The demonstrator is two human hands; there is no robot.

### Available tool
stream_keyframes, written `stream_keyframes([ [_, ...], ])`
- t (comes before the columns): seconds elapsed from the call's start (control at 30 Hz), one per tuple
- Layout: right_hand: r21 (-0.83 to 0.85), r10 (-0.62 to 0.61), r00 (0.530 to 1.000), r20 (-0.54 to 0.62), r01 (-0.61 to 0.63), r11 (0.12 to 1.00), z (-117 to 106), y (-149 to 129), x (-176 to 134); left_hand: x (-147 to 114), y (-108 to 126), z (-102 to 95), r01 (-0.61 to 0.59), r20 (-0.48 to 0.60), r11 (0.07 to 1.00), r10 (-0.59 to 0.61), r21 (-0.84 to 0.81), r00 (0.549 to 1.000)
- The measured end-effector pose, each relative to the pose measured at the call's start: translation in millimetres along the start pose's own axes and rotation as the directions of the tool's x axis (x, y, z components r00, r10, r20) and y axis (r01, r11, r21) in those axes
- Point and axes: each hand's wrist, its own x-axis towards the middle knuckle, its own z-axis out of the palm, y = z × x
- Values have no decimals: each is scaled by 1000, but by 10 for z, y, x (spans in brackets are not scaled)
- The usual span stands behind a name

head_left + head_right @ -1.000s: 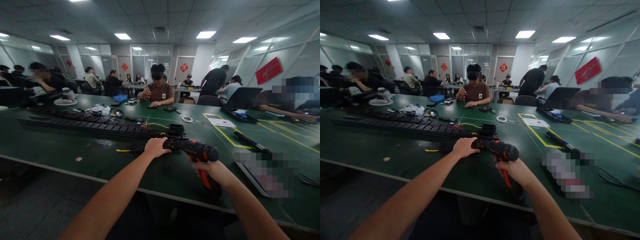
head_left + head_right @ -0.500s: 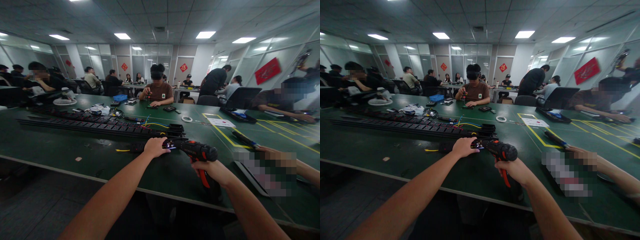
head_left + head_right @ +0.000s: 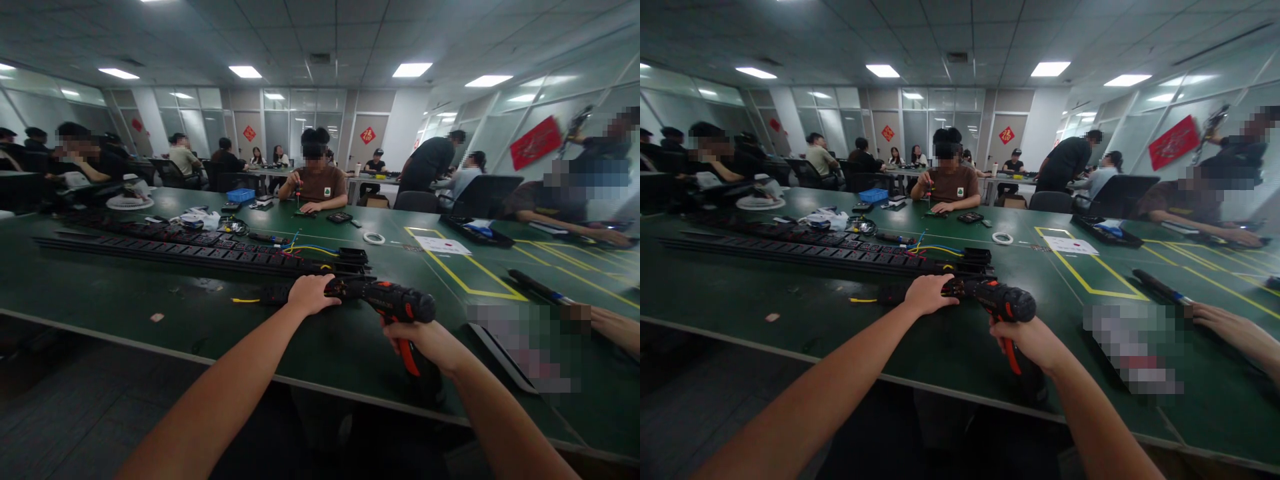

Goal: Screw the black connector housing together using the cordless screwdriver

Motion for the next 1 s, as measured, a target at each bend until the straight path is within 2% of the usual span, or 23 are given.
stream_keyframes([
  [0.33,32,33,999,-12,-33,999,-2,0,-21,7,-8,11,-4,-4,1000,5,5,1000],
  [1.0,8,3,1000,18,-3,1000,18,-3,2,7,-23,27,-6,-12,1000,6,0,1000],
])
